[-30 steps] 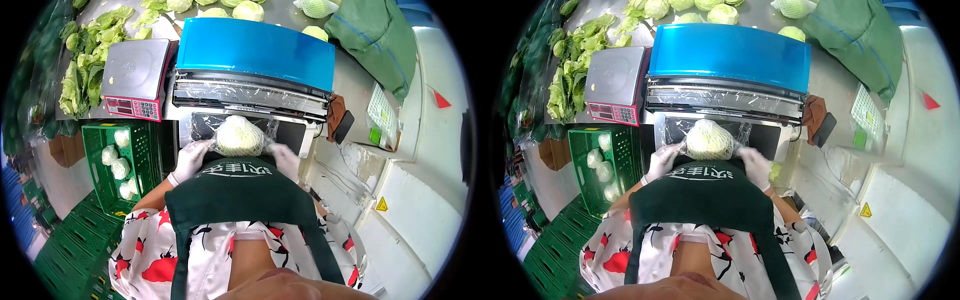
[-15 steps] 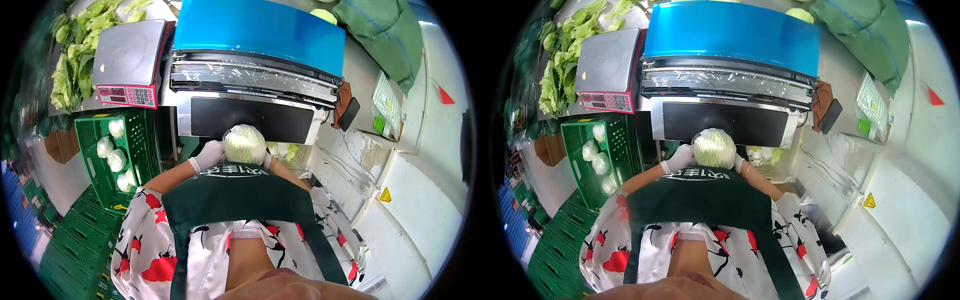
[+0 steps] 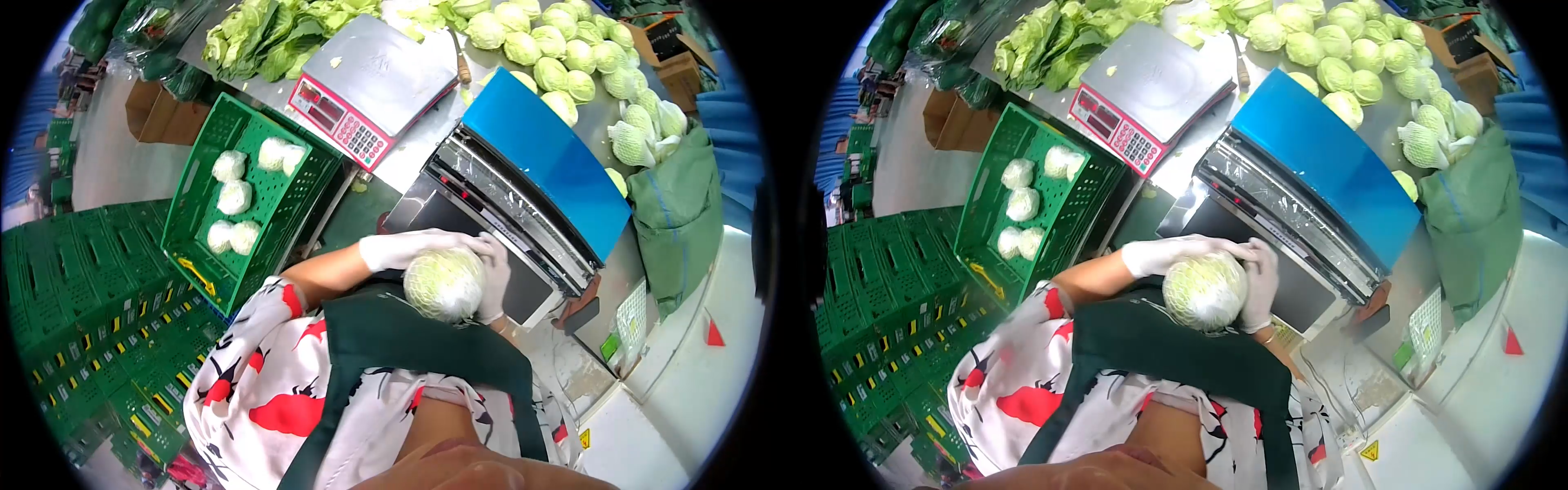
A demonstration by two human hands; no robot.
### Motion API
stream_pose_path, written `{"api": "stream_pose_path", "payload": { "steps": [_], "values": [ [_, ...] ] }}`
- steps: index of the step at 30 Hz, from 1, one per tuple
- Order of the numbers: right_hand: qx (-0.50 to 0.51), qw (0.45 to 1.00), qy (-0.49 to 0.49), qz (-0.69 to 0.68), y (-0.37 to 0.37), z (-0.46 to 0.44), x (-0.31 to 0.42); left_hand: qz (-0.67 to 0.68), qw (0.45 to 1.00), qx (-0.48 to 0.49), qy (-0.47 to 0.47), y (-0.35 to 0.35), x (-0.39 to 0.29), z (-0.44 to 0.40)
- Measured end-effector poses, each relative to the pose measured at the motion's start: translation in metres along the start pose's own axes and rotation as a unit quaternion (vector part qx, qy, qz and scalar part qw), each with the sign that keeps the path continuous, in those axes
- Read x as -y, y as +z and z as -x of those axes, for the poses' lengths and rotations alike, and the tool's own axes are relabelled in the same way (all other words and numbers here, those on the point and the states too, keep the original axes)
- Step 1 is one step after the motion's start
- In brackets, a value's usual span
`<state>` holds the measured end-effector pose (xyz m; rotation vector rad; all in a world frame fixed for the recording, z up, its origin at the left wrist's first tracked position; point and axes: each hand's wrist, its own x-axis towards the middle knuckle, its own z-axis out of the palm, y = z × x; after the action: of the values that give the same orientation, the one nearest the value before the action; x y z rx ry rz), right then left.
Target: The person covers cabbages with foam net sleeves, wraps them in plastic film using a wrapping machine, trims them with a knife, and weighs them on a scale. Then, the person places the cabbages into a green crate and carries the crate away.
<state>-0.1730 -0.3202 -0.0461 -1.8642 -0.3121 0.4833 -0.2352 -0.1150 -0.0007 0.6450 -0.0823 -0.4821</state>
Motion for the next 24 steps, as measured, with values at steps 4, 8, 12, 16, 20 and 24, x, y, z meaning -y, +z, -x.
{"api": "stream_pose_path", "payload": {
  "steps": [4,8,12,16,20,24],
  "values": [
    [-0.026,0.986,-0.116,0.121,0.005,-0.024,0.032,-0.084,0.984,-0.105,0.113,-0.044,0.009,0.043],
    [-0.158,0.913,-0.244,0.288,-0.078,-0.132,0.060,0.122,0.883,-0.401,0.213,-0.109,0.008,0.149],
    [-0.226,0.806,-0.174,0.518,-0.187,-0.261,0.039,0.004,0.751,-0.599,0.278,-0.192,-0.012,0.288],
    [-0.132,0.673,-0.014,0.728,-0.286,-0.358,-0.026,0.063,0.748,-0.608,0.258,-0.191,-0.016,0.337],
    [-0.025,0.545,0.044,0.837,-0.366,-0.376,-0.061,0.031,0.731,-0.660,0.171,-0.252,-0.007,0.386],
    [0.030,0.521,0.151,0.839,-0.464,-0.346,-0.091,-0.325,0.553,-0.752,0.150,-0.260,-0.081,0.290]
  ]
}}
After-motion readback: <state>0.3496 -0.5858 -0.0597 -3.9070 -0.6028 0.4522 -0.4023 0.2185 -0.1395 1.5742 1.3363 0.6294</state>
